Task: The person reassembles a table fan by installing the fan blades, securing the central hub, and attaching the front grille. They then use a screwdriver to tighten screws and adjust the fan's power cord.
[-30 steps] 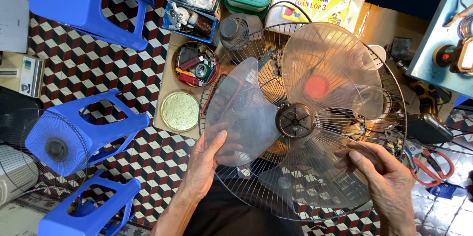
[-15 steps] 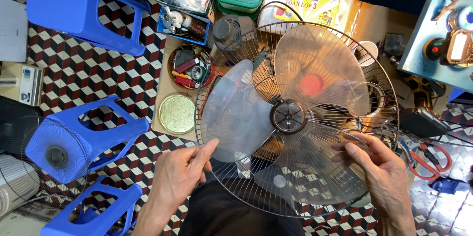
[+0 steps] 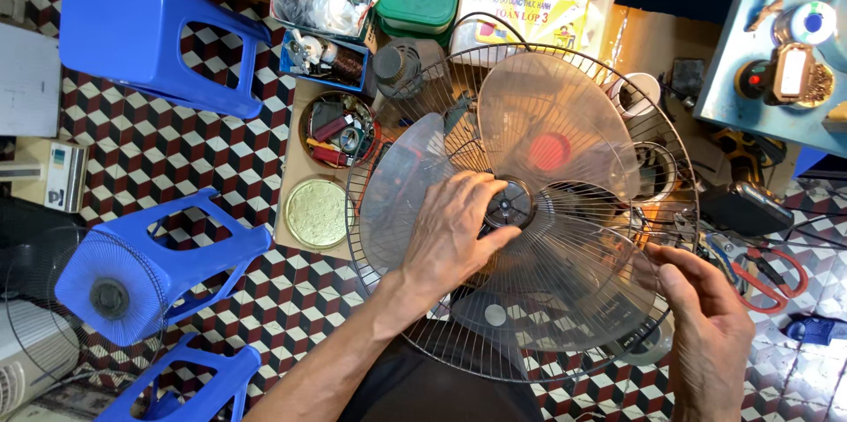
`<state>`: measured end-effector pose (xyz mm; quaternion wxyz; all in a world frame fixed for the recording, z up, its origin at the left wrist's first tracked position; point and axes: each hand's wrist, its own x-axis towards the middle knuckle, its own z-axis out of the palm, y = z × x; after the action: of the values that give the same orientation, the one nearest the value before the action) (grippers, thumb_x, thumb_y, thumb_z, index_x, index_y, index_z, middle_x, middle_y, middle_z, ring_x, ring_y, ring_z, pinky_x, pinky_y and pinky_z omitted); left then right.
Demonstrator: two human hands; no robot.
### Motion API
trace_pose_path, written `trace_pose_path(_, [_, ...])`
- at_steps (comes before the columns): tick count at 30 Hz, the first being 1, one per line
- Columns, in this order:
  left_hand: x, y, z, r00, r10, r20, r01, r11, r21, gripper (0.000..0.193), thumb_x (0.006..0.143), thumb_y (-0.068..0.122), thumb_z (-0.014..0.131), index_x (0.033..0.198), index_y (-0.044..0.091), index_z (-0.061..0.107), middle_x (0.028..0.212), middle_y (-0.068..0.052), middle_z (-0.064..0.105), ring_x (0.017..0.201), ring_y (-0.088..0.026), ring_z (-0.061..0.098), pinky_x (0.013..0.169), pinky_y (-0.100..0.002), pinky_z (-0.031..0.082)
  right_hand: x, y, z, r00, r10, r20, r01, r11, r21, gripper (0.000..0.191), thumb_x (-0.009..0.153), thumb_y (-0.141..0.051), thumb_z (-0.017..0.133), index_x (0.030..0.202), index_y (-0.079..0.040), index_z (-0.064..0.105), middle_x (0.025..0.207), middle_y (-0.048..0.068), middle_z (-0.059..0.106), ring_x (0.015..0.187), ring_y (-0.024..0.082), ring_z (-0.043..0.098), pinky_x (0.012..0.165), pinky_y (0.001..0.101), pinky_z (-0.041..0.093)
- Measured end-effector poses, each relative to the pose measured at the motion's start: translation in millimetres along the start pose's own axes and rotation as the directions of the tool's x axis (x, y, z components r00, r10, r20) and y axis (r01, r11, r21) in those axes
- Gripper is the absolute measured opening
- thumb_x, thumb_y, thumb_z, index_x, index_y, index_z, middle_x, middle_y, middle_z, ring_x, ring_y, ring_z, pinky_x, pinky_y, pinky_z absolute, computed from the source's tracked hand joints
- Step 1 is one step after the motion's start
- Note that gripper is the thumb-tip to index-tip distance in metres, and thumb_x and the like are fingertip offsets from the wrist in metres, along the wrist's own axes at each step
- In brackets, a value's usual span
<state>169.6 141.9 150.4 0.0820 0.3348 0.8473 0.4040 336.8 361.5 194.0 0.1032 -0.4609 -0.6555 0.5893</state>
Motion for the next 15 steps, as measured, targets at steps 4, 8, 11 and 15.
trace_pose_path(4, [-3,-6,8,0.999,-0.035,-0.003,0.035,0.999,0.003,0.056,0.081,0.034,0.084,0.125,0.005,0.064,0.126,-0.01,0.066,0.123,-0.028,0.059,0.103,-0.046,0.044,-12,5,-13,0.989,-0.131,-0.064,0.136,0.986,0.094,0.027,0.108,-0.006,0.055,0.129,0.01,0.06,0.127,0.021,0.067,0.111,0.026,0.07,0.099,0.0379,0.058])
trace_pose_path(8, [-8,-7,11,1.0,-0.015,-0.017,0.016,0.999,0.033,0.053,0.081,0.034,0.083,0.124,0.007,0.067,0.126,-0.008,0.066,0.119,-0.027,0.061,0.099,-0.044,0.046,-20,7,-15,0.989,-0.12,-0.086,0.129,0.986,0.106,0.025,0.108,-0.005,0.055,0.128,0.01,0.061,0.126,0.021,0.068,0.109,0.026,0.07,0.097,0.0374,0.058])
trace_pose_path(11, [-10,-9,12,1.0,0.01,-0.021,-0.008,0.998,0.067,0.051,0.08,0.034,0.083,0.122,0.008,0.068,0.126,-0.008,0.066,0.117,-0.027,0.062,0.097,-0.043,0.046,-28,6,-12,0.992,-0.093,-0.089,0.099,0.993,0.069,0.025,0.106,-0.006,0.056,0.126,0.008,0.062,0.123,0.019,0.069,0.108,0.024,0.071,0.096,0.0367,0.059])
trace_pose_path(15, [-12,-10,16,1.0,-0.021,0.014,0.02,0.998,0.06,0.05,0.079,0.033,0.083,0.12,0.01,0.069,0.125,-0.007,0.068,0.115,-0.026,0.064,0.095,-0.044,0.047,-34,13,-12,0.992,-0.1,-0.079,0.106,0.991,0.077,0.023,0.105,-0.007,0.059,0.124,0.006,0.065,0.119,0.016,0.07,0.107,0.021,0.07,0.098,0.0345,0.058])
